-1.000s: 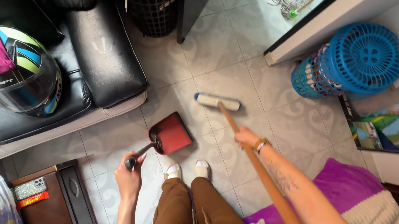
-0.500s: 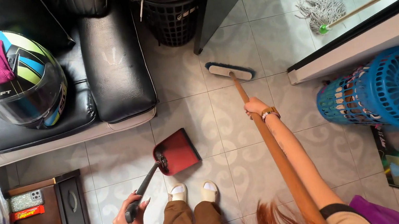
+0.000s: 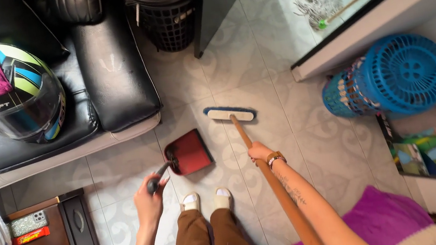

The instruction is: Cleaning the floor of a bedroom using a flat mop and a dustpan, including moving a blanket out of the way.

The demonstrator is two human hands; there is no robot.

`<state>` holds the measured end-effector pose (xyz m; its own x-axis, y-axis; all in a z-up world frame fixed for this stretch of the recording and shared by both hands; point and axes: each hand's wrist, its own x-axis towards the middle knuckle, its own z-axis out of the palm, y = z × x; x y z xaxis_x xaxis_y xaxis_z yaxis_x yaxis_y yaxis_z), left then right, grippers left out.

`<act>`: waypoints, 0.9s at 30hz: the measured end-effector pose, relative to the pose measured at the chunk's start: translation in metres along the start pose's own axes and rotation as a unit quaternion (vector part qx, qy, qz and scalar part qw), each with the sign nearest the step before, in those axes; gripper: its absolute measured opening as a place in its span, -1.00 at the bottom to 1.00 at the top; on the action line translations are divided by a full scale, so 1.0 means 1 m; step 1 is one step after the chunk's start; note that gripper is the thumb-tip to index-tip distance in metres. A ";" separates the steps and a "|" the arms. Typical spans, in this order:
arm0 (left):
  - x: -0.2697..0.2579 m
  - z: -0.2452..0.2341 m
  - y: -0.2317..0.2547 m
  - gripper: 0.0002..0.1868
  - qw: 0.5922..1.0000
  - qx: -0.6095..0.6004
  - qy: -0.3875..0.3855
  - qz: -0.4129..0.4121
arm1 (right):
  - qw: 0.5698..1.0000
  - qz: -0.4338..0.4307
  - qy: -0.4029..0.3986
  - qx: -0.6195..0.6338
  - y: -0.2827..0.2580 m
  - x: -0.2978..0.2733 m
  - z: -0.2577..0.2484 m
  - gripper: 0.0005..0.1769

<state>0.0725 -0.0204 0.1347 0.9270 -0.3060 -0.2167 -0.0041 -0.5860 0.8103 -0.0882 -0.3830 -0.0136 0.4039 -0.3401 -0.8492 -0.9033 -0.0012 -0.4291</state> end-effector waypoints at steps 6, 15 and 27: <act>-0.006 0.012 0.004 -0.76 0.999 0.011 -0.034 0.026 | 0.994 0.067 -0.020 0.081 0.044 -0.081 0.040 -0.59; -0.015 0.002 0.013 -0.81 0.998 0.007 -0.061 0.035 | 0.975 0.103 0.034 0.195 0.123 -0.097 0.074 -0.64; 0.008 0.018 0.037 -0.77 0.990 0.080 -0.105 0.054 | 0.906 0.147 0.113 0.382 0.162 -0.107 -0.012 -0.75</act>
